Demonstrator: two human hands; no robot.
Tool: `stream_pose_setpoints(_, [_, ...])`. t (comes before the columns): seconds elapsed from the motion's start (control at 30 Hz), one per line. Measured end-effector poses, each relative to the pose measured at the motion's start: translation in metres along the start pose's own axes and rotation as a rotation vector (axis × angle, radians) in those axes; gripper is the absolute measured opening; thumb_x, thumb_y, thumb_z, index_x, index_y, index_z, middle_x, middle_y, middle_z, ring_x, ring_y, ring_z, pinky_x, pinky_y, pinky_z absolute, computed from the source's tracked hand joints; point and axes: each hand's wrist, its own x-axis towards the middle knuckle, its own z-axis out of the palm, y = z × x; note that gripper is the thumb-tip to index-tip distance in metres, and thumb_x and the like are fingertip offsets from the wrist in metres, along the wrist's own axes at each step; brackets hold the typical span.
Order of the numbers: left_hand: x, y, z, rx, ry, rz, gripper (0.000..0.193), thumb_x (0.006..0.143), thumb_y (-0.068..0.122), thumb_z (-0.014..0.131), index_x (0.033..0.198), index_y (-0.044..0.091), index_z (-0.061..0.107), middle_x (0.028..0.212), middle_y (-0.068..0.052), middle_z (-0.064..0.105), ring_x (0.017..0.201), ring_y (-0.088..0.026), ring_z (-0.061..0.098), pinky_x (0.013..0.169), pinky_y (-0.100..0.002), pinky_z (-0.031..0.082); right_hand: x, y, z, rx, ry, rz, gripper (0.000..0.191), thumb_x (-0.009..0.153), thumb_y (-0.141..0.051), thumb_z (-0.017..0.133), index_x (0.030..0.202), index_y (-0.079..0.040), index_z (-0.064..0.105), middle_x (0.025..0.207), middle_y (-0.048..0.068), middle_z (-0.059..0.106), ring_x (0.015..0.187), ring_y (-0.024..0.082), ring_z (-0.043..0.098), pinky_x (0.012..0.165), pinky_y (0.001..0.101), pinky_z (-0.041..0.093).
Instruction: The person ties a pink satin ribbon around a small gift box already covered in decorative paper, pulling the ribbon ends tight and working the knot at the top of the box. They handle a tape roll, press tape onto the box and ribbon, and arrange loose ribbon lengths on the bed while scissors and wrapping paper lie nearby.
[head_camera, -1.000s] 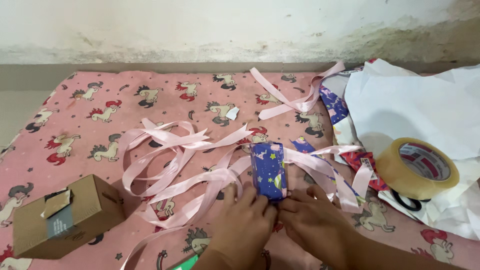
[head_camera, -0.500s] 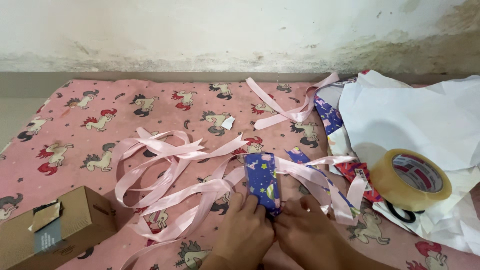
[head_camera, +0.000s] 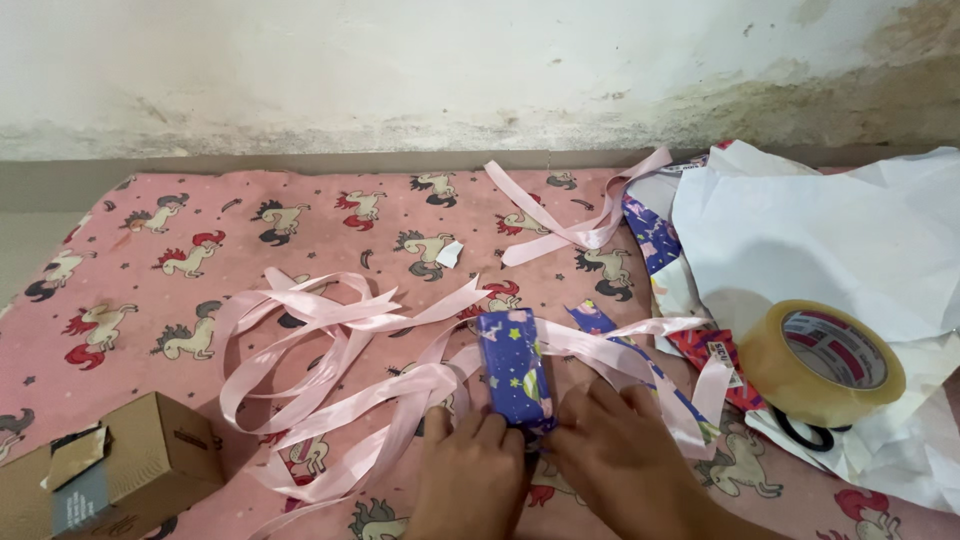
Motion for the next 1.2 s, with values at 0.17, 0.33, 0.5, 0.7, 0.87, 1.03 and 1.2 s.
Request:
stream_pose_setpoints(0.17, [0.004, 0.016, -0.013, -0.108, 0.03, -0.325, 0.016, 0.079, 0.025, 0.075, 0.084, 0.01, 0.075, 0.09, -0.006, 0.071, 0.092, -0.026, 0.064, 0.081, -0.049, 0.037, 0.006, -0.004, 0.005, 0.158, -0.057, 0.458, 0.01, 0.076, -0.025, 0.077, 0.083, -0.017, 0.076, 0.092, -0.001, 0.066, 0.097, 0.023, 0.059, 0.086, 0.0425, 0.039])
stream_pose_setpoints(0.33, [0.009, 0.029, -0.028, -0.152, -0.049, -0.704, 0.022, 0.071, 0.031, 0.078, 0.089, 0.018, 0.08, 0.104, -0.002, 0.072, 0.101, -0.025, 0.063, 0.086, -0.051, 0.033, 0.012, -0.006, 0.012, 0.217, -0.254, 0.732, 0.017, 0.084, -0.033, 0.08, 0.082, -0.016, 0.08, 0.094, -0.003, 0.072, 0.098, 0.02, 0.064, 0.09, 0.0449, 0.037])
stream_pose_setpoints(0.5, [0.025, 0.035, -0.045, -0.168, -0.303, -1.035, 0.022, 0.077, 0.038, 0.078, 0.095, 0.025, 0.08, 0.107, 0.004, 0.071, 0.11, -0.016, 0.06, 0.098, -0.05, 0.031, 0.019, 0.002, 0.01, 0.478, -0.313, 0.862, 0.022, 0.08, -0.025, 0.075, 0.076, -0.004, 0.076, 0.077, 0.009, 0.074, 0.066, 0.022, 0.072, 0.064, 0.0413, 0.054])
stream_pose_setpoints(0.7, [0.033, 0.038, -0.06, -0.282, -0.412, -1.161, 0.019, 0.08, 0.042, 0.077, 0.092, 0.028, 0.081, 0.097, 0.002, 0.075, 0.103, -0.015, 0.068, 0.1, -0.048, 0.035, 0.026, 0.009, 0.02, 0.375, -0.344, 0.832, 0.023, 0.075, -0.027, 0.075, 0.075, -0.004, 0.078, 0.069, 0.013, 0.076, 0.062, 0.024, 0.075, 0.063, 0.0386, 0.057])
stream_pose_setpoints(0.87, [0.034, 0.04, -0.055, -0.345, -0.339, -1.221, 0.019, 0.079, 0.039, 0.08, 0.094, 0.027, 0.081, 0.104, 0.004, 0.071, 0.105, -0.018, 0.067, 0.102, -0.054, 0.034, 0.026, 0.012, 0.023, 0.356, -0.29, 0.758, 0.029, 0.072, -0.034, 0.079, 0.079, -0.006, 0.078, 0.071, 0.014, 0.075, 0.068, 0.027, 0.075, 0.066, 0.0393, 0.057])
stream_pose_setpoints(1.03, [0.042, 0.039, -0.052, -0.307, -0.273, -1.364, 0.047, 0.068, 0.045, 0.091, 0.106, 0.026, 0.072, 0.119, 0.006, 0.065, 0.106, -0.018, 0.069, 0.107, -0.053, 0.034, 0.031, 0.016, 0.018, 0.361, -0.419, 0.868, 0.031, 0.076, -0.034, 0.075, 0.076, -0.003, 0.073, 0.071, 0.017, 0.074, 0.072, 0.03, 0.076, 0.072, 0.0408, 0.057])
stream_pose_setpoints(1.2, [0.051, 0.027, -0.065, -0.374, -0.4, -1.292, 0.032, 0.074, 0.041, 0.088, 0.103, 0.032, 0.08, 0.122, 0.003, 0.064, 0.112, -0.02, 0.065, 0.109, -0.053, 0.033, 0.032, 0.011, 0.019, 0.262, -0.404, 0.877, 0.028, 0.075, -0.034, 0.076, 0.077, -0.006, 0.073, 0.079, 0.015, 0.075, 0.083, 0.031, 0.074, 0.078, 0.0428, 0.055])
